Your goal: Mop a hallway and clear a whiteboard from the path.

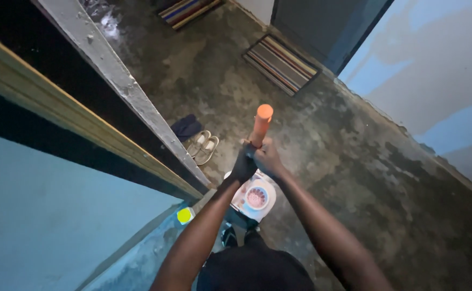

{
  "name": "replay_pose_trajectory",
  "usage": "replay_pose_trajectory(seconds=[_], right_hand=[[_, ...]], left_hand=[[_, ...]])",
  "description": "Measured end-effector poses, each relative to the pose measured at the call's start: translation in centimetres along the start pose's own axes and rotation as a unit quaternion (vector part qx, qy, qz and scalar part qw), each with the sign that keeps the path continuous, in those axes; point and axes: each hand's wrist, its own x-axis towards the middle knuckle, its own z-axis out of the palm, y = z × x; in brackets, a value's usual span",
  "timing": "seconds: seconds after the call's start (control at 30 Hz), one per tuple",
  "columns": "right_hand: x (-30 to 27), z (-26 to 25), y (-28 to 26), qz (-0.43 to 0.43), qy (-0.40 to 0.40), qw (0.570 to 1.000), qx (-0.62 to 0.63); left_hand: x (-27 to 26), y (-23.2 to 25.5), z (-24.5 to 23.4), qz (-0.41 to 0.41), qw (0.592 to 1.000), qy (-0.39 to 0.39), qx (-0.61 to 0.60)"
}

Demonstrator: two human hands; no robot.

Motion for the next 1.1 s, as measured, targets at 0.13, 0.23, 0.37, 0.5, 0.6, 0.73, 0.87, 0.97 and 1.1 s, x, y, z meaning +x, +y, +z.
replay_pose_trajectory(seconds=[0.13,0.23,0.37,0.5,0.6,0.73,0.87,0.97,1.1], right_hand=[[0.3,0.6,1.2,0.018,-0.007,1.0,0.01],[0.9,1.1,1.6,0.012,0.0,1.0,0.02],[0.5,1.6,1.3,0.021,0.025,0.999,0.004],[0.6,1.9,-1.0,-0.002,0.053,0.999,-0.011],[1.2,1.8,-1.9,-0.051,0.073,0.996,-0.02],[1.1,1.3,-0.2,-0.075,0.074,0.994,-0.024],[0.6,1.7,-2.0,-0.086,0.016,0.996,-0.012],[0.9,1.5,-1.1,-0.093,0.018,0.993,-0.074],[0.4,1.4,3.1,-0.113,0.01,0.993,-0.036]], left_hand=[[-0.2,-1.2,-1.5,0.075,0.966,-0.011,0.246],[-0.4,-0.3,-1.2,0.097,0.955,0.002,0.281],[-1.6,1.2,-0.1,0.131,0.911,0.022,0.391],[-1.5,3.7,2.2,0.17,0.886,0.038,0.43],[-2.4,7.9,7.0,0.237,0.864,0.037,0.442],[-1.8,8.0,6.8,0.237,0.868,0.037,0.435],[-2.0,8.9,6.7,0.21,0.877,0.024,0.431],[-1.3,7.5,5.1,0.212,0.875,0.015,0.436],[-1.5,4.1,1.7,0.172,0.887,0.012,0.428]])
